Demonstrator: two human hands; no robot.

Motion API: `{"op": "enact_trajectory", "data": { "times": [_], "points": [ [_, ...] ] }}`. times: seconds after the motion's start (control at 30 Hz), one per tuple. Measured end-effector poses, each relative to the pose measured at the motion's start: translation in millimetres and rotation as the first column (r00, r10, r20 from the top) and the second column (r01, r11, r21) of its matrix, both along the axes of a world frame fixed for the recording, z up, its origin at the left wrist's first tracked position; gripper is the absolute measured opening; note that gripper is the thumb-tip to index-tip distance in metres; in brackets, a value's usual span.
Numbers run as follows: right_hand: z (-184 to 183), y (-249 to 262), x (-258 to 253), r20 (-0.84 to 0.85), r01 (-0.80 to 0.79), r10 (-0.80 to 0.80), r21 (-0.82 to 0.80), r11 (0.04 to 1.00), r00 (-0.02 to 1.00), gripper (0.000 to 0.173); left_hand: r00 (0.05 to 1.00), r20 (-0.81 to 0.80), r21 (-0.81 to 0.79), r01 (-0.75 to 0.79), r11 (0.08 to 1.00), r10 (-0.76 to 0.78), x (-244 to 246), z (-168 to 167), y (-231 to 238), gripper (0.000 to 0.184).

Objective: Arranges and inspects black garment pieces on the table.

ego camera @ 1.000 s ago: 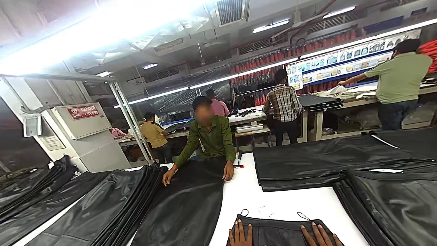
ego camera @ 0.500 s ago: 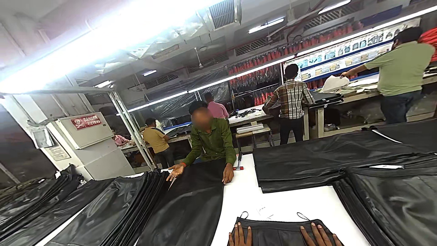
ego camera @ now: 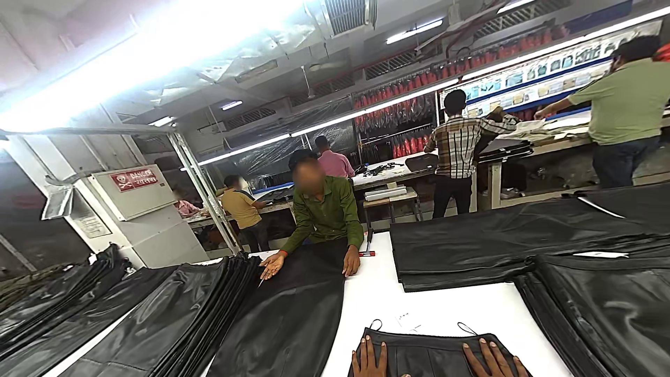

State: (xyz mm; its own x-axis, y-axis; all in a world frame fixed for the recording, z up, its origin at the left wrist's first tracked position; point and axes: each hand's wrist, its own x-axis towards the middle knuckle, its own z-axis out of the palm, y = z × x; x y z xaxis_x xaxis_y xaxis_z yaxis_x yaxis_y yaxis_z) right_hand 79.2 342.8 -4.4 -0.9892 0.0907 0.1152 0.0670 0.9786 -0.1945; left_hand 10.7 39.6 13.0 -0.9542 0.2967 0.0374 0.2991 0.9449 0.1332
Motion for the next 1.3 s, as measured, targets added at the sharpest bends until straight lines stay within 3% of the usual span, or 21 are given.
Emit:
{"op": "enact_trajectory", "data": {
  "times": [1.3],
  "points": [
    [-8.4, 1.6, -3.1, -0.011, 0.023, -0.023, 0.020, 1.000, 1.000, 0.112, 1.000, 0.002, -0.005, -0.013, 1.000, 0.013, -0.4, -2.8, -1.0, 0.100]
  ]
}}
